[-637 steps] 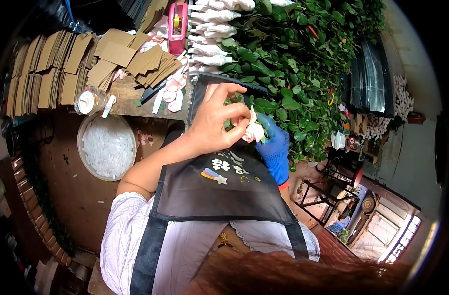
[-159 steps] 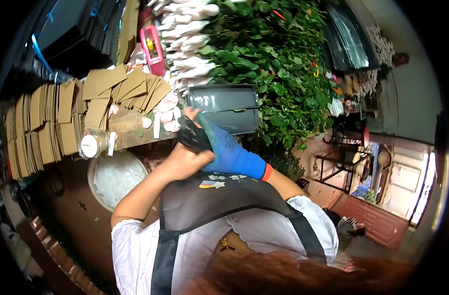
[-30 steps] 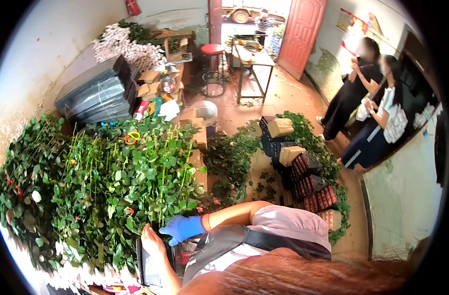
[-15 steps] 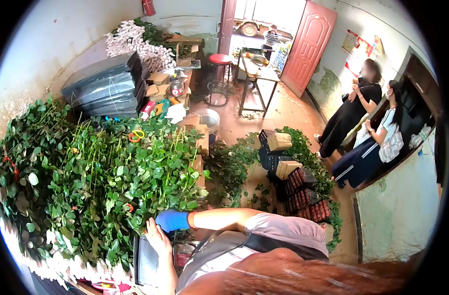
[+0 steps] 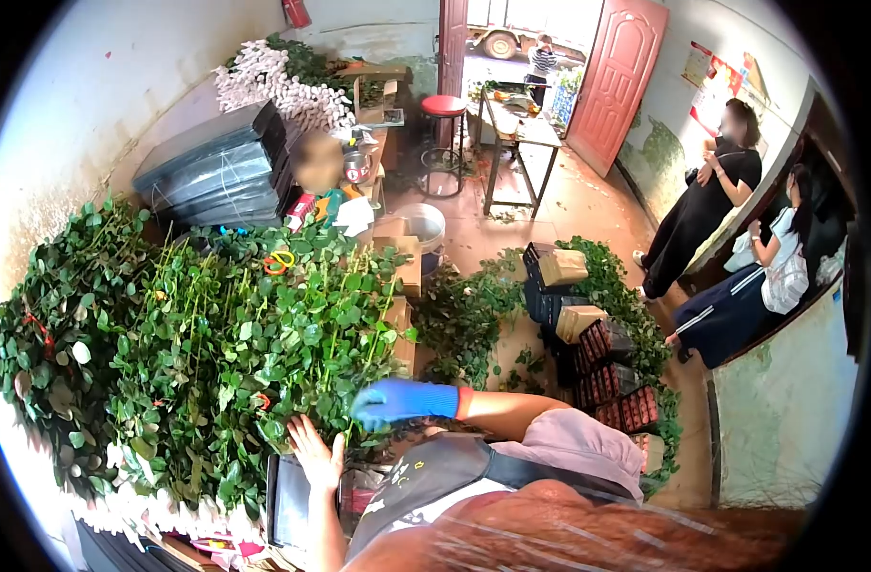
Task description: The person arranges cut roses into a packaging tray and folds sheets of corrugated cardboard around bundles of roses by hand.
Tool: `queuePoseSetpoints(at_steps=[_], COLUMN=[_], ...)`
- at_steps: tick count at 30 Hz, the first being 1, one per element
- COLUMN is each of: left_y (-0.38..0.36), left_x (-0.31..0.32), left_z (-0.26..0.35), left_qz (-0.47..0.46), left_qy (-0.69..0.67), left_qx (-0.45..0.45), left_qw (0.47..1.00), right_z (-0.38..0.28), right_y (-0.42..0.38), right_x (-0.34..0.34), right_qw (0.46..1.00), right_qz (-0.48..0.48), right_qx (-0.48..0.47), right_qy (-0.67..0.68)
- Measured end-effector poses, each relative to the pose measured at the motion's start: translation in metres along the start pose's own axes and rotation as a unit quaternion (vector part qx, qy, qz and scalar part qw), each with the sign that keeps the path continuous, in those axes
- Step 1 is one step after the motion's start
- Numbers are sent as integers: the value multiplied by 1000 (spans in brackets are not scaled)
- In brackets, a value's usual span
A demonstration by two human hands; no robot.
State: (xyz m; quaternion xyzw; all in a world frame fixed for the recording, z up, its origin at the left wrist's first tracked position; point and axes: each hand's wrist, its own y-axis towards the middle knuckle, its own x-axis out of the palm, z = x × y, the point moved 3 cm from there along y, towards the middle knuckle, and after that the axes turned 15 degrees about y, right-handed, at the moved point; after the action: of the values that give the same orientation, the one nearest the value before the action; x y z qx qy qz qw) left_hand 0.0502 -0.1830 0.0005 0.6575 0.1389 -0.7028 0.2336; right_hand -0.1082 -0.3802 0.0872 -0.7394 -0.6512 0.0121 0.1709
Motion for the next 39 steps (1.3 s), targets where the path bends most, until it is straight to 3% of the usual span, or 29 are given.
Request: queuePoseSetpoints(at_steps=[1, 4, 5, 6, 8, 9, 10, 12, 13, 14, 18, 19, 20, 21, 22, 23, 24, 25, 26, 27, 28, 29, 31, 33, 34, 36, 39], left_y=[2, -5, -11, -19, -46, -61, -76, -108, -125, -140, -150, -151, -153, -157, -161, -162, -163, -166, -170, -181, -190, -197, -217, -243, -252, -277, -268], left_x=[-21, -45, -84, -97, -116, -121, -117, -99, -74, -49, -45, -44, -42, -41, -44, -53, -72, -84, -94, -93, -99, -105, -111, -84, -74, -24, -34], left_z=[6, 1, 13, 15, 13, 10, 7, 9, 3, 2, 28, 30, 31, 32, 31, 32, 35, 34, 32, 26, 21, 7, -22, -61, -81, -134, -180], left_qz=[-12, 85, 107, 157, 156, 155, 87, 54, 2, 51, 12, 12, 11, 19, 28, 31, 54, 77, 109, 167, 204, 270, 339, 363, 419, 443, 376], left_qy=[-69, -336, -328, -327, -263, -148, -35, 86, 37, 103, 72, 55, 37, 30, 25, 25, -11, -49, -104, -110, -109, -52, -41, -80, -152, -205, -128], left_qx=[2, -19, -50, -82, -139, -165, -223, -242, -254, -213, -224, -239, -257, -250, -250, -245, -242, -244, -276, -299, -345, -345, -429, -546, -566, -602, -596], left_qw=[998, 938, 937, 928, 942, 963, 970, 965, 966, 970, 972, 969, 966, 968, 968, 969, 969, 965, 949, 933, 910, 897, 836, 751, 693, 632, 698], right_z=[7, -2, 47, 44, 27, 28, 23, 11, 10, 8, 25, 52, 63, 64, 70, 43, 30, 11, -2, 6, 3, 14, 28, 31, 31, 36, 43], right_y=[-5, -41, -25, -29, -38, -33, -27, -10, 3, 15, 55, 90, 102, 111, 111, 93, 81, 72, 60, 57, 47, 44, 38, 44, 46, 51, 50], right_x=[2, 5, -6, -5, 3, 9, 18, 45, 60, 77, 115, 102, 79, 64, 58, 66, 71, 72, 82, 87, 98, 103, 119, 138, 143, 154, 156], right_qw=[996, 987, 983, 989, 998, 998, 995, 986, 982, 976, 950, 964, 939, 978, 993, 976, 978, 961, 966, 979, 995, 994, 986, 986, 984, 982, 982], right_qz=[-53, -62, -44, -36, -19, -35, -69, -136, -162, -189, -271, -228, -272, -148, -30, 28, 44, 43, 42, -8, -53, -93, -142, -130, -124, -94, -108], right_qx=[-64, 2, -88, -68, -31, -53, -58, -66, -87, -108, 15, -120, 8, 47, -118, -203, -193, -217, -236, -204, -75, -19, 70, 106, 129, 164, 148], right_qy=[-20, -147, -157, -125, -59, 12, 32, 73, 47, 21, 155, -67, 211, 140, -8, -77, -69, -168, -95, 8, 45, 61, 46, -17, -21, -25, -45])
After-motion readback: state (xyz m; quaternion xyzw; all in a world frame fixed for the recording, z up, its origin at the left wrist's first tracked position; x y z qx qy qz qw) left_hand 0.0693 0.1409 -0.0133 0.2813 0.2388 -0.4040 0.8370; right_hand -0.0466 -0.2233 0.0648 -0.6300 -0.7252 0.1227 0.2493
